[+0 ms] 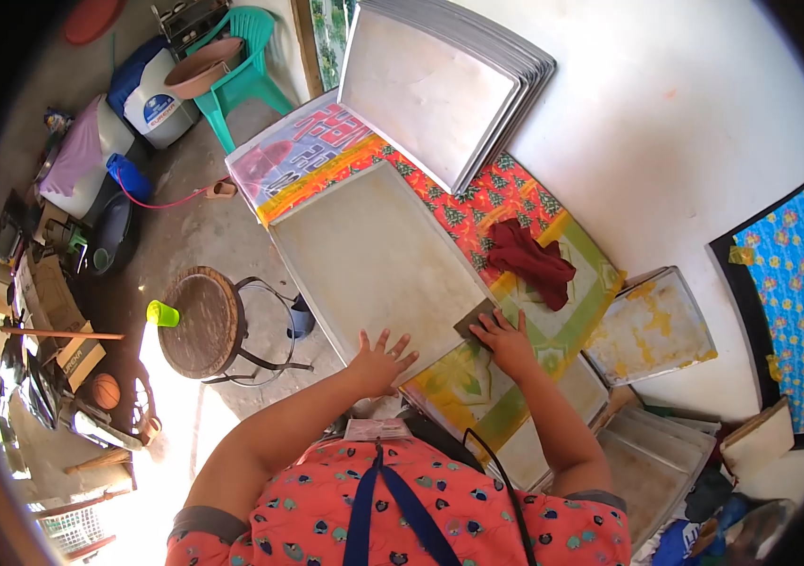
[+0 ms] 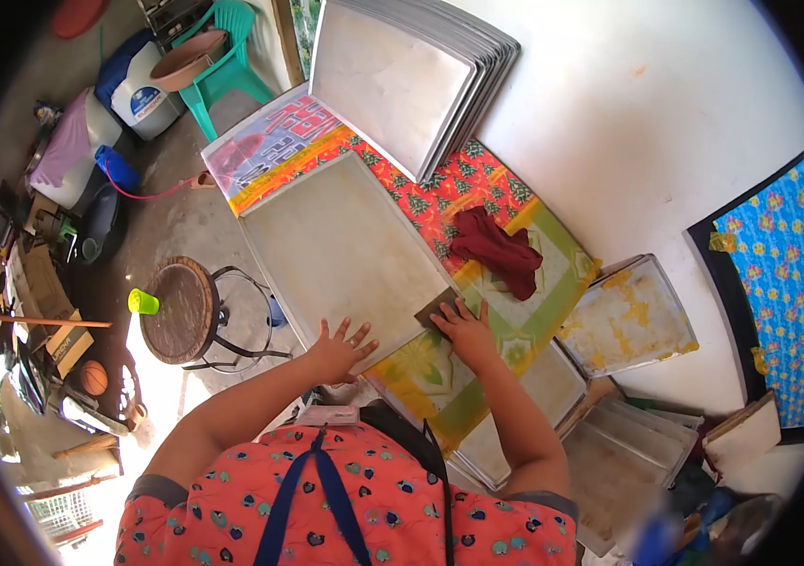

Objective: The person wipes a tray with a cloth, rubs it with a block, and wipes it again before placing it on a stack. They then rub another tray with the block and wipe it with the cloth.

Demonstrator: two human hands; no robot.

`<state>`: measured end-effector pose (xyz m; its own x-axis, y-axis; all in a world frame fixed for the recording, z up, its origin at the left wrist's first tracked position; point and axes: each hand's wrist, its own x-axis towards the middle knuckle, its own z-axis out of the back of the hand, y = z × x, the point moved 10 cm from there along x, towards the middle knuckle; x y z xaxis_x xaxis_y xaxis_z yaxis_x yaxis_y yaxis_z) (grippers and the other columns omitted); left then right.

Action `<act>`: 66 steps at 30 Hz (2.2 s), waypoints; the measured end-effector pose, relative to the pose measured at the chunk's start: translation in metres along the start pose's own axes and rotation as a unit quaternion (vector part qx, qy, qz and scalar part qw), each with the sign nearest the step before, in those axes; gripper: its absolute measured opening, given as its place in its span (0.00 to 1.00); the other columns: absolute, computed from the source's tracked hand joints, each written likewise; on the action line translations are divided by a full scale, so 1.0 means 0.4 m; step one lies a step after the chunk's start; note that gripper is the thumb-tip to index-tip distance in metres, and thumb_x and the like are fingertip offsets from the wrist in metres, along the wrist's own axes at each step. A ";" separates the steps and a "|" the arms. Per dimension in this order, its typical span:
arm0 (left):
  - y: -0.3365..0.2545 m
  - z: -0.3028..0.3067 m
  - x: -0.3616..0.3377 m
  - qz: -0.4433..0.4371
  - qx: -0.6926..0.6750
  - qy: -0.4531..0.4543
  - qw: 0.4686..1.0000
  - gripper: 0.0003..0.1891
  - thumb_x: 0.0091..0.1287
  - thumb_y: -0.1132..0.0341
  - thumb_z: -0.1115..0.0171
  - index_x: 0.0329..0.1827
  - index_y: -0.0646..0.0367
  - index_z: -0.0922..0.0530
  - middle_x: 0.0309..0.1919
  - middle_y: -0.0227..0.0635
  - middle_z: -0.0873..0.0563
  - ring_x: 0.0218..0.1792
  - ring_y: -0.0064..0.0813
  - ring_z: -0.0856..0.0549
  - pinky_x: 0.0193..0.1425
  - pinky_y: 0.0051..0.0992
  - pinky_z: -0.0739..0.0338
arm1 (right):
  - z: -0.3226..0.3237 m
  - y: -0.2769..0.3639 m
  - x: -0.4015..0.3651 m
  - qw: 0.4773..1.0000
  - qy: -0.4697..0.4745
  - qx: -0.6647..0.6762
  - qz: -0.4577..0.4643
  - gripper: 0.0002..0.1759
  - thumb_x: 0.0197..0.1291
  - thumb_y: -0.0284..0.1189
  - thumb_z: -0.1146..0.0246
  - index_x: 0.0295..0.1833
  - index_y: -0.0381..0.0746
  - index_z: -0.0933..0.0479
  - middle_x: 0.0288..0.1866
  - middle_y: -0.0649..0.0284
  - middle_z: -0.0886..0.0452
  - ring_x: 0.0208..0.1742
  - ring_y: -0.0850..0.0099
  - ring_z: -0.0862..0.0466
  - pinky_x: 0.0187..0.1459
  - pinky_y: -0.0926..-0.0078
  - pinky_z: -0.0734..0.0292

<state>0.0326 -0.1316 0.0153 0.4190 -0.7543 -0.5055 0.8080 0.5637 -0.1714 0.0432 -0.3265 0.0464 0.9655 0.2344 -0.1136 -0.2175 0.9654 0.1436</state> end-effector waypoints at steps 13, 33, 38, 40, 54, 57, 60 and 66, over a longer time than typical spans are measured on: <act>0.004 0.005 0.000 -0.005 -0.007 -0.013 1.000 0.48 0.54 0.44 0.32 0.76 0.42 0.47 0.77 0.40 0.52 0.74 0.59 0.49 0.63 0.74 0.50 | -0.038 0.004 0.157 1.000 0.011 0.014 0.009 0.32 0.56 0.22 0.45 0.66 0.59 0.31 0.71 0.71 0.33 0.74 0.64 0.40 0.70 0.35 0.57; 0.003 0.023 -0.002 0.003 -0.053 -0.020 0.998 0.48 0.51 0.48 0.29 0.75 0.42 0.45 0.77 0.38 0.50 0.74 0.57 0.48 0.64 0.71 0.47 | -0.021 0.052 0.500 0.996 -0.040 0.076 0.039 0.29 0.58 0.22 0.48 0.65 0.57 0.30 0.71 0.71 0.33 0.73 0.64 0.38 0.67 0.26 0.58; 0.004 0.015 -0.007 0.004 -0.050 -0.024 0.998 0.48 0.52 0.48 0.29 0.76 0.41 0.46 0.77 0.39 0.52 0.74 0.57 0.50 0.66 0.69 0.48 | -0.012 0.082 0.674 0.991 -0.099 0.089 0.035 0.31 0.54 0.17 0.49 0.64 0.53 0.28 0.69 0.64 0.31 0.70 0.59 0.33 0.66 0.33 0.48; 0.004 0.014 -0.013 0.003 -0.054 -0.026 0.998 0.48 0.52 0.47 0.30 0.75 0.42 0.46 0.77 0.39 0.52 0.74 0.57 0.50 0.66 0.69 0.49 | 0.047 0.105 0.607 0.997 -0.068 0.046 0.013 0.30 0.57 0.19 0.49 0.63 0.55 0.28 0.68 0.67 0.30 0.69 0.62 0.32 0.65 0.24 0.57; 0.211 0.202 -0.080 0.134 -0.115 -0.179 0.968 0.16 0.59 0.69 0.41 0.51 0.55 0.21 0.45 0.42 0.19 0.52 0.41 0.21 0.57 0.42 0.31 | 0.142 0.006 0.091 0.919 -0.161 0.333 -0.137 0.23 0.60 0.30 0.40 0.62 0.42 0.31 0.40 0.47 0.18 0.41 0.51 0.18 0.43 0.57 0.24; 0.180 0.248 -0.122 0.136 -0.044 -0.289 0.947 0.12 0.60 0.70 0.42 0.46 0.57 0.20 0.60 0.48 0.27 0.64 0.48 0.31 0.65 0.54 0.40 | 0.240 0.049 0.083 0.933 -0.256 0.215 -0.133 0.18 0.60 0.33 0.39 0.53 0.38 0.29 0.33 0.48 0.19 0.35 0.49 0.18 0.37 0.56 0.24; 0.198 0.173 -0.104 0.150 -0.031 -0.227 0.962 0.15 0.60 0.67 0.41 0.51 0.55 0.22 0.74 0.46 0.45 0.75 0.53 0.49 0.69 0.67 0.55 | 0.208 0.107 0.160 0.971 -0.146 0.122 -0.143 0.14 0.61 0.35 0.40 0.46 0.38 0.28 0.33 0.50 0.19 0.35 0.50 0.18 0.36 0.54 0.25; 0.208 0.211 -0.179 0.147 -0.034 -0.342 0.928 0.08 0.61 0.66 0.41 0.42 0.56 0.21 0.71 0.44 0.38 0.74 0.50 0.46 0.69 0.66 0.54 | 0.196 0.175 0.200 0.984 -0.098 0.075 -0.133 0.12 0.61 0.36 0.42 0.43 0.39 0.28 0.36 0.53 0.18 0.39 0.53 0.17 0.38 0.54 0.24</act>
<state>0.1049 -0.0590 0.1085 0.8005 -0.5889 0.1111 0.5991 0.7810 -0.1765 0.1164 -0.2492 0.1243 0.9977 -0.0639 0.0225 0.0551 0.9587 0.2789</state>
